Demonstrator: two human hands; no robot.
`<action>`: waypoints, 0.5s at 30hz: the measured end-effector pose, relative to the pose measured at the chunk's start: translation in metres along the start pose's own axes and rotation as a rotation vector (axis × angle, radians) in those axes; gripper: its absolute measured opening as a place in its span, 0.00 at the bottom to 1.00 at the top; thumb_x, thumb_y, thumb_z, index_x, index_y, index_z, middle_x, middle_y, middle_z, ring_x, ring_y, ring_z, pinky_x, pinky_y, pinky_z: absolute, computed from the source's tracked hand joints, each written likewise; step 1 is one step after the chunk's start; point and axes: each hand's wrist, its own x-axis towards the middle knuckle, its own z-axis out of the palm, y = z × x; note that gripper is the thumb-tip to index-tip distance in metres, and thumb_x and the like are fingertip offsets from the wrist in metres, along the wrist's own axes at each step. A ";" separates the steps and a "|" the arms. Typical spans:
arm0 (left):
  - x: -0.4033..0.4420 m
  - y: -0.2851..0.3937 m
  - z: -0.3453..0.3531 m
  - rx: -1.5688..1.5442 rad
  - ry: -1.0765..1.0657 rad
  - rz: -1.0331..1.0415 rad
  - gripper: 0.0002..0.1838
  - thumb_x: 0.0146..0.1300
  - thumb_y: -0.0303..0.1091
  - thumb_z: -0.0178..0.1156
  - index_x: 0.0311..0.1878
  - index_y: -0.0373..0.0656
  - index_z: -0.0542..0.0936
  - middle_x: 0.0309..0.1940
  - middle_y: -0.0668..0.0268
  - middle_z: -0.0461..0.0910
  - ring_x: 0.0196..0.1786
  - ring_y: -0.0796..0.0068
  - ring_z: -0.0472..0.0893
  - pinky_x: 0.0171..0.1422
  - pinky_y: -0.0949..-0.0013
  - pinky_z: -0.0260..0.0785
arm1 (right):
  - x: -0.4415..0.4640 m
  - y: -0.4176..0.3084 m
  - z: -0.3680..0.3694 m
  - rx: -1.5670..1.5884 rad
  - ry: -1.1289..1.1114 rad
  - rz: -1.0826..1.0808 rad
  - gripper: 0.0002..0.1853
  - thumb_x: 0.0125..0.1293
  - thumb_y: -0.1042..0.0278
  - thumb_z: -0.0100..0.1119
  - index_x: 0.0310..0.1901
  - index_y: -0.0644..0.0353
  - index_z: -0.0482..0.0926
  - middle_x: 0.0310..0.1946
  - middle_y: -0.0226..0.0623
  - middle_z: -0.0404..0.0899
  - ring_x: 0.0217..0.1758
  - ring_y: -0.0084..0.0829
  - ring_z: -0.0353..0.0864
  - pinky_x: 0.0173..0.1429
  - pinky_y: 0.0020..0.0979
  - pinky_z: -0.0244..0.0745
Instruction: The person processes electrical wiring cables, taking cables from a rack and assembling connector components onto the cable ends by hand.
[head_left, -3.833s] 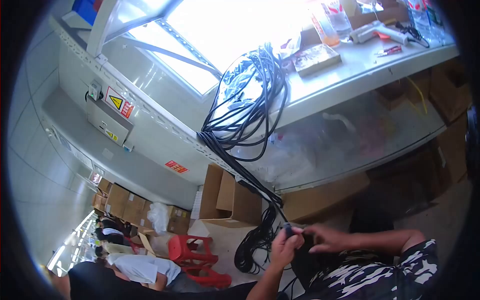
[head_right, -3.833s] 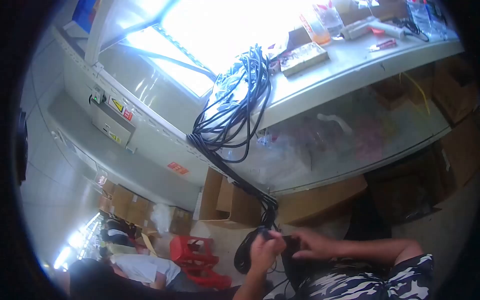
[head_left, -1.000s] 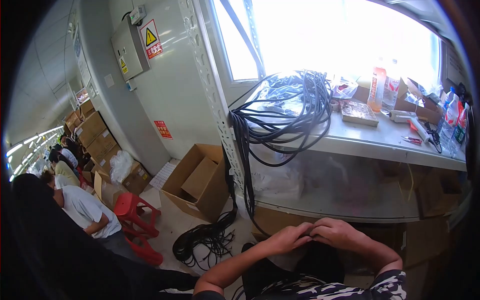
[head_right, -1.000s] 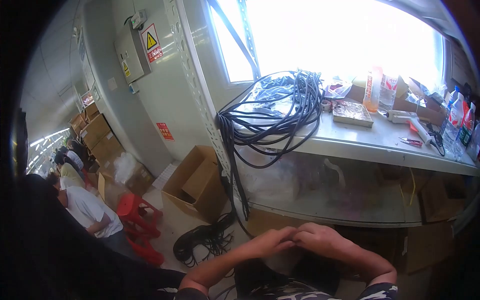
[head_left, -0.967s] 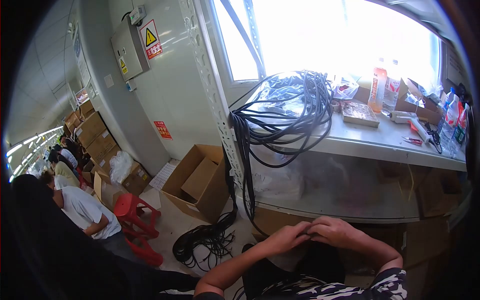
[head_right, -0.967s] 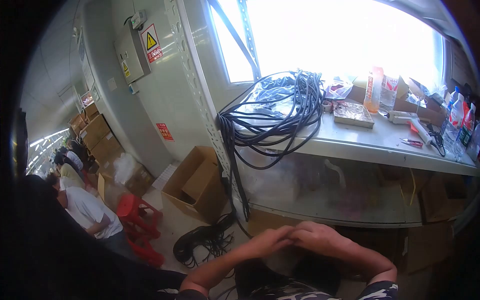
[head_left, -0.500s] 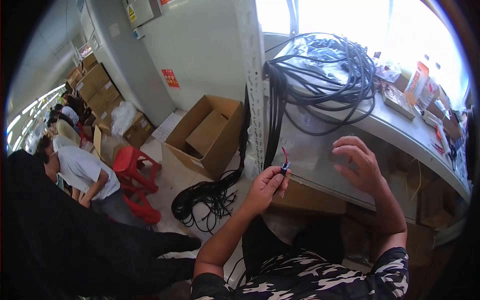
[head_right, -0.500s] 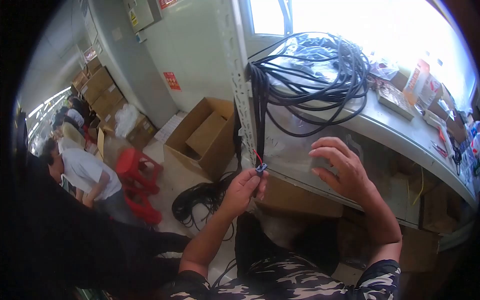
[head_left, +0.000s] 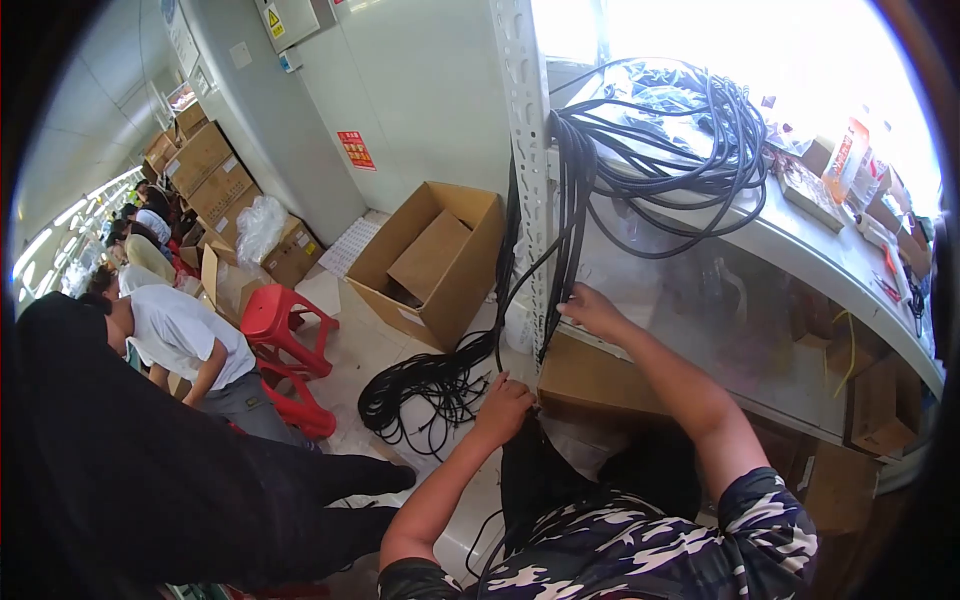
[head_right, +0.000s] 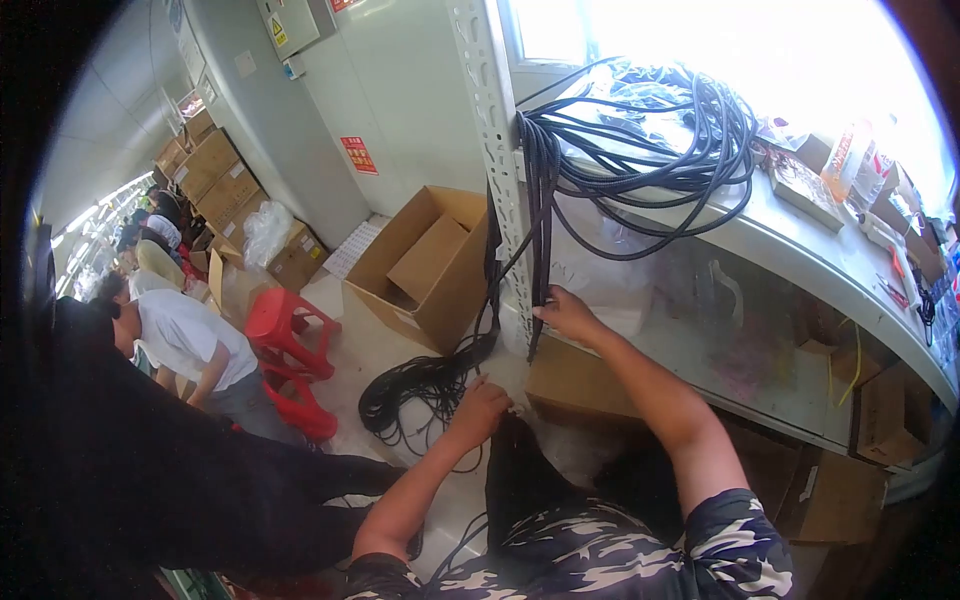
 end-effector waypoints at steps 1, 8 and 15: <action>0.000 -0.008 -0.001 0.042 0.007 -0.018 0.08 0.45 0.25 0.53 0.31 0.43 0.76 0.31 0.63 0.73 0.43 0.64 0.73 0.64 0.54 0.52 | 0.011 0.012 0.005 0.004 -0.001 -0.006 0.15 0.62 0.65 0.50 0.47 0.64 0.69 0.45 0.35 0.71 0.44 0.26 0.72 0.41 0.27 0.71; -0.005 -0.063 0.010 0.286 0.078 -0.102 0.06 0.45 0.29 0.51 0.21 0.43 0.77 0.27 0.61 0.70 0.43 0.64 0.71 0.67 0.57 0.49 | -0.058 0.023 0.002 -0.120 0.304 -0.200 0.11 0.64 0.64 0.45 0.37 0.65 0.72 0.28 0.41 0.77 0.34 0.33 0.78 0.41 0.29 0.69; 0.043 -0.084 0.054 0.536 0.029 -0.012 0.07 0.47 0.32 0.51 0.22 0.41 0.76 0.36 0.55 0.73 0.50 0.57 0.69 0.66 0.57 0.49 | -0.150 0.003 -0.037 -0.248 0.428 -0.175 0.11 0.64 0.65 0.45 0.40 0.64 0.72 0.20 0.36 0.75 0.24 0.26 0.74 0.31 0.28 0.69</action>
